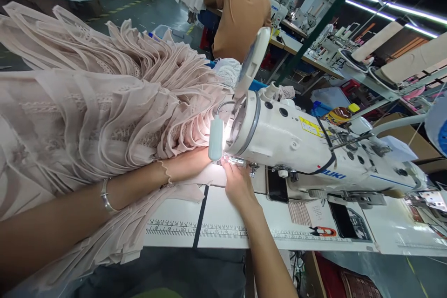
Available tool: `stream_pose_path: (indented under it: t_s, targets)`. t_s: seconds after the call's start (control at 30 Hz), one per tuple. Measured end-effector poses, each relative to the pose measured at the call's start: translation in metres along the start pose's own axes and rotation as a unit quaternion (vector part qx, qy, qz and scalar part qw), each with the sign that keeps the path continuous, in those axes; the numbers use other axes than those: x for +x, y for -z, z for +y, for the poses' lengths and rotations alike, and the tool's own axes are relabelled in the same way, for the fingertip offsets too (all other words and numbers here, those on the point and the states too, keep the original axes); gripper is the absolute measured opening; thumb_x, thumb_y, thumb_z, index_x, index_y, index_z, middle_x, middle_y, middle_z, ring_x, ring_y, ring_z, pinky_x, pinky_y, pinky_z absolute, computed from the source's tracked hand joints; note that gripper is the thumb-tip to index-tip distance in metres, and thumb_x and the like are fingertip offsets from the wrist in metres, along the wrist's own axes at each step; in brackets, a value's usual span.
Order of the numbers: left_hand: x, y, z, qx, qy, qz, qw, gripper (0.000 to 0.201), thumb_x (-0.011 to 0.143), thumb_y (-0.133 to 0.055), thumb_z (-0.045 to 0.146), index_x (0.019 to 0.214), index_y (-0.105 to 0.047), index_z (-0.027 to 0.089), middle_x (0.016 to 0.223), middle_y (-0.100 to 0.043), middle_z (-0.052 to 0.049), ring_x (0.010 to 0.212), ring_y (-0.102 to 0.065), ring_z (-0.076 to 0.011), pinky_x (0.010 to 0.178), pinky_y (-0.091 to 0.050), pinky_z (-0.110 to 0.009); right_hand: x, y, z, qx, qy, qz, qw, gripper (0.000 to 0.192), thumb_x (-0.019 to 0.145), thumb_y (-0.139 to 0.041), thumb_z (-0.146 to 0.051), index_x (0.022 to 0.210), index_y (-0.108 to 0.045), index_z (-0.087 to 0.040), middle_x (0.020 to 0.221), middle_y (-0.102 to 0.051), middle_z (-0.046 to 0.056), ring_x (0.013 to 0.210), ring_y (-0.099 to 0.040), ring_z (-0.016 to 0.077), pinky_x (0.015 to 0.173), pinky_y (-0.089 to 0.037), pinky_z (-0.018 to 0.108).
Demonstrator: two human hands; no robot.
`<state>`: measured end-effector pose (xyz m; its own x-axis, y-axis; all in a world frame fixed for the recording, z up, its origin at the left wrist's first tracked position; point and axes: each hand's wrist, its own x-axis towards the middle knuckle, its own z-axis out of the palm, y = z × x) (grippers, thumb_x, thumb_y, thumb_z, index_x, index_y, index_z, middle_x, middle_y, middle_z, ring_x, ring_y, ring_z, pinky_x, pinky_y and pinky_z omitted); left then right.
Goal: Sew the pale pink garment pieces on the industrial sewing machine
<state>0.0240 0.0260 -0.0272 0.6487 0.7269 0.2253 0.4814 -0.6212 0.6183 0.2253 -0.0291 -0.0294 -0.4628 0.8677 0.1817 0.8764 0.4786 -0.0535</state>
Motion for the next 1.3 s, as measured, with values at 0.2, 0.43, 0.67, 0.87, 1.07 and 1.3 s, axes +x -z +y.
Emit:
stream_pose_path:
  t_s: [0.2,0.43,0.67,0.87,1.07,1.3]
  targets:
    - [0.001,0.007,0.008,0.009,0.068,-0.026,0.997,0.035,0.100,-0.029,0.020,0.127,-0.050,0.016,0.133,-0.056,-0.009,0.119,-0.054,-0.0229,0.103,-0.041,-0.035,0.001,-0.002,-0.002,-0.005,-0.015,0.005,1.000,0.056,0.083,-0.030,0.001,0.129,-0.059,-0.013,0.114,-0.069,0.014,0.108,-0.058,0.0273,0.103,-0.034,0.051]
    - [-0.002,0.008,0.021,0.195,0.041,0.038,0.979,0.028,0.097,-0.034,0.010,0.104,-0.061,0.011,0.107,-0.065,-0.014,0.104,-0.058,-0.0247,0.097,-0.043,-0.041,0.013,0.001,-0.006,-0.060,-0.128,-0.032,0.989,0.051,0.084,-0.038,-0.005,0.128,-0.062,-0.017,0.107,-0.068,0.016,0.100,-0.057,0.0314,0.092,-0.038,0.046]
    - [-0.006,0.008,0.027,0.255,0.028,-0.024,0.966,0.026,0.097,-0.037,0.011,0.102,-0.063,0.010,0.105,-0.066,-0.014,0.104,-0.061,-0.0273,0.090,-0.046,-0.041,0.019,0.010,-0.013,-0.057,-0.114,0.024,0.992,0.038,0.090,-0.035,-0.007,0.096,-0.069,-0.022,0.083,-0.065,0.008,0.081,-0.053,0.0226,0.080,-0.039,0.035]
    - [-0.004,0.004,0.019,0.162,0.074,-0.037,0.983,0.035,0.094,-0.058,0.035,0.123,-0.054,0.015,0.126,-0.062,-0.012,0.122,-0.054,-0.0285,0.104,-0.041,-0.043,0.010,0.001,-0.010,-0.098,-0.029,0.067,0.993,0.037,0.084,-0.036,0.003,0.076,-0.064,-0.019,0.069,-0.056,0.004,0.070,-0.049,0.0196,0.072,-0.037,0.030]
    - [-0.003,0.006,0.020,0.138,0.074,-0.041,0.987,0.032,0.094,-0.057,0.033,0.121,-0.056,0.015,0.126,-0.062,-0.011,0.126,-0.051,-0.0270,0.111,-0.034,-0.044,0.008,-0.003,-0.009,-0.148,-0.017,0.116,0.982,0.041,0.086,-0.038,0.004,0.101,-0.070,-0.016,0.065,-0.056,0.003,0.068,-0.052,0.0199,0.076,-0.040,0.031]
    - [-0.005,0.003,0.019,0.151,0.075,-0.032,0.985,0.030,0.094,-0.056,0.033,0.117,-0.056,0.015,0.124,-0.062,-0.013,0.126,-0.051,-0.0279,0.108,-0.036,-0.043,0.005,-0.003,-0.009,-0.124,-0.029,0.080,0.989,0.048,0.084,-0.039,0.004,0.114,-0.069,-0.017,0.079,-0.067,0.006,0.076,-0.057,0.0200,0.088,-0.042,0.034]
